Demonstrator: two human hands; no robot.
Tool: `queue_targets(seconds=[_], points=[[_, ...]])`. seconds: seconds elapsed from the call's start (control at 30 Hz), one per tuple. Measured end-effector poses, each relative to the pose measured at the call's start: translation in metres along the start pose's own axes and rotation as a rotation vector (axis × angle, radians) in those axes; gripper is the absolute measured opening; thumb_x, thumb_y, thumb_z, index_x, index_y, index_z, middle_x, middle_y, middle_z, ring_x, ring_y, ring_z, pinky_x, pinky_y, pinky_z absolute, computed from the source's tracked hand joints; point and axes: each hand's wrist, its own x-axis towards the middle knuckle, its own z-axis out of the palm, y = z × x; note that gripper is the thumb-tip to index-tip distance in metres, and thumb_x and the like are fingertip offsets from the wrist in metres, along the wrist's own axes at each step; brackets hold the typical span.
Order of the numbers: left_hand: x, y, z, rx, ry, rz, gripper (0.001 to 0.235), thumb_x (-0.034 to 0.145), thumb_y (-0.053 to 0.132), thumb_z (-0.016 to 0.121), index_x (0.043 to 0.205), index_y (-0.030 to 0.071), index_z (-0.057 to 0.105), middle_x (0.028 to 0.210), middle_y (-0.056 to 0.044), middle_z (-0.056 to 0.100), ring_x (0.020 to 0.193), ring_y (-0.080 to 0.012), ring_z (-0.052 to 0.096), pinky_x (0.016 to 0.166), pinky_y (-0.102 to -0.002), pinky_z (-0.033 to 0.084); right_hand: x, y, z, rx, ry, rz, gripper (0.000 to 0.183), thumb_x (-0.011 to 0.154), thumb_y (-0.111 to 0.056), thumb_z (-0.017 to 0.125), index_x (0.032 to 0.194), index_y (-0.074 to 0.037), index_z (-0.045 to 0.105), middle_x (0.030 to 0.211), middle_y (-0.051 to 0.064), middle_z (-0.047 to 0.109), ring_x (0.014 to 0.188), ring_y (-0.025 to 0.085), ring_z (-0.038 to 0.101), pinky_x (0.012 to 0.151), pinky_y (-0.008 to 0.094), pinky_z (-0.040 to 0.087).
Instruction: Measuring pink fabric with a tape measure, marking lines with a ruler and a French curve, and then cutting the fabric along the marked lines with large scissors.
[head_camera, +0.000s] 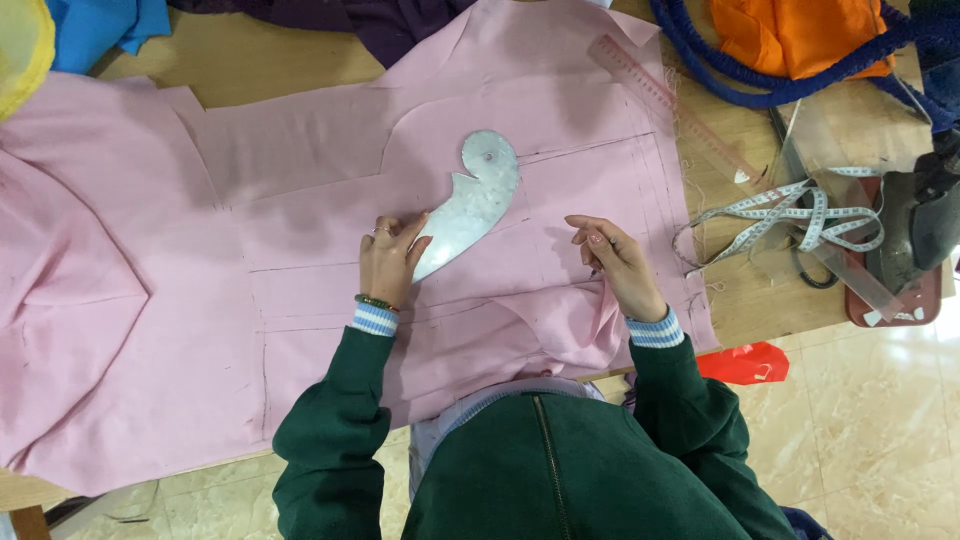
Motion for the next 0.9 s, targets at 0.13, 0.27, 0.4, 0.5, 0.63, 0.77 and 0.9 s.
queue_targets(seconds=[0.13, 0.27, 0.4, 0.5, 0.63, 0.77, 0.9], points=[[-0.002, 0.006, -0.001, 0.060, 0.074, 0.034, 0.036, 0.102, 0.050, 0.058, 0.134, 0.037, 0.068, 0.103, -0.003, 0.054, 0.086, -0.0231, 0.068, 0.070, -0.036, 0.049, 0.000, 0.002, 0.002, 0.001, -0.010, 0.016, 0.040, 0.112, -0.022, 0.040, 0.136, 0.002, 0.060, 0.101, 0.013, 0.060, 0.077, 0.012, 0.053, 0.065, 0.021, 0.041], [-0.004, 0.005, 0.002, 0.083, 0.091, 0.040, 0.036, 0.101, 0.051, 0.059, 0.133, 0.036, 0.069, 0.102, -0.001, 0.053, 0.085, -0.0207, 0.067, 0.069, -0.035, 0.049, 0.002, -0.007, 0.009, -0.009, 0.012, 0.022, 0.045, 0.113, -0.028, 0.038, 0.135, 0.003, 0.062, 0.102, 0.015, 0.064, 0.082, 0.016, 0.059, 0.071, 0.025, 0.049], [-0.004, 0.002, 0.007, 0.067, 0.083, 0.038, 0.037, 0.102, 0.052, 0.058, 0.133, 0.036, 0.068, 0.103, -0.001, 0.051, 0.085, -0.0218, 0.067, 0.069, -0.036, 0.048, 0.010, -0.006, 0.011, -0.076, 0.125, -0.006, 0.052, 0.114, -0.034, 0.032, 0.129, 0.002, 0.067, 0.089, 0.007, 0.053, 0.080, 0.015, 0.052, 0.074, 0.026, 0.048], [-0.003, 0.002, 0.005, 0.064, 0.059, 0.028, 0.037, 0.102, 0.052, 0.058, 0.134, 0.036, 0.068, 0.102, -0.001, 0.050, 0.084, -0.0222, 0.066, 0.069, -0.036, 0.047, 0.023, -0.003, 0.018, -0.090, 0.175, -0.051, 0.054, 0.115, -0.034, 0.028, 0.126, 0.001, 0.069, 0.071, 0.000, 0.042, 0.064, 0.009, 0.043, 0.061, 0.019, 0.040], [-0.002, 0.003, 0.004, 0.066, 0.023, 0.016, 0.039, 0.102, 0.054, 0.055, 0.135, 0.036, 0.067, 0.104, 0.000, 0.049, 0.086, -0.0222, 0.066, 0.070, -0.036, 0.047, 0.046, 0.015, 0.020, -0.045, 0.205, -0.104, 0.061, 0.115, -0.038, 0.024, 0.119, 0.002, 0.071, 0.061, 0.001, 0.051, 0.056, 0.009, 0.047, 0.056, 0.020, 0.040], [-0.001, 0.005, 0.001, 0.058, -0.001, -0.007, 0.039, 0.103, 0.055, 0.053, 0.135, 0.037, 0.066, 0.105, -0.001, 0.050, 0.087, -0.0223, 0.067, 0.071, -0.036, 0.047, 0.066, 0.026, 0.026, -0.016, 0.261, -0.162, 0.039, 0.113, -0.017, 0.038, 0.115, 0.005, 0.070, 0.083, 0.014, 0.069, 0.076, 0.018, 0.070, 0.076, 0.029, 0.059], [-0.001, 0.003, 0.005, 0.059, -0.017, -0.016, 0.041, 0.102, 0.057, 0.052, 0.136, 0.039, 0.066, 0.107, -0.001, 0.051, 0.090, -0.0218, 0.068, 0.072, -0.036, 0.047, 0.078, 0.032, 0.035, -0.189, 0.288, -0.254, 0.023, 0.104, 0.003, 0.055, 0.121, 0.006, 0.069, 0.091, 0.019, 0.071, 0.081, 0.023, 0.073, 0.081, 0.035, 0.060]])
